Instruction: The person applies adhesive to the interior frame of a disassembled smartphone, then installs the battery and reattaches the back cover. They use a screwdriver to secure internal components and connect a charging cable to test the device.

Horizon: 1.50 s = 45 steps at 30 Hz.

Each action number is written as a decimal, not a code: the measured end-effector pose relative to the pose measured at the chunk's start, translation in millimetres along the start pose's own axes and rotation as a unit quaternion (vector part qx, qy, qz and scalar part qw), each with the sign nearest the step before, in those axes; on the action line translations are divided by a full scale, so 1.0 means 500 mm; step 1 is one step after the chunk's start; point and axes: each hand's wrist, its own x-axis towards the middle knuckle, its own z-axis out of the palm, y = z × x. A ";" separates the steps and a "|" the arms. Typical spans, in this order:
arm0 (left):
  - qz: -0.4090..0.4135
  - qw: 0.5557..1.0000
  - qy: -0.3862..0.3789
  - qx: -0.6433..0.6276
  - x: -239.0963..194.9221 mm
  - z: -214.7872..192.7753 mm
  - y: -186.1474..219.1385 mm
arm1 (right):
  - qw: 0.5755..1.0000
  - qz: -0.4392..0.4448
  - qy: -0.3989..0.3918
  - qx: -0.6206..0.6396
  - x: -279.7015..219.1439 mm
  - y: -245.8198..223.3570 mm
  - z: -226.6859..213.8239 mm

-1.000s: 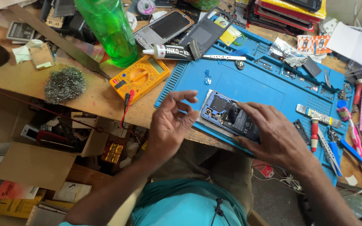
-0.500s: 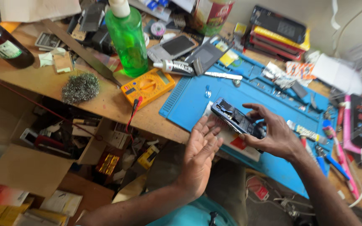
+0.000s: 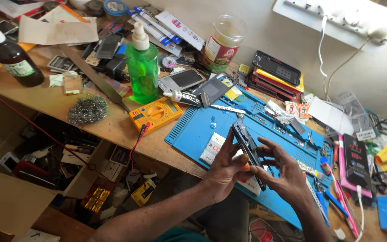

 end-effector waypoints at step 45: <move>-0.023 0.994 -0.004 0.108 0.032 -0.049 0.075 | 0.971 0.051 -0.036 0.230 0.131 0.097 -0.021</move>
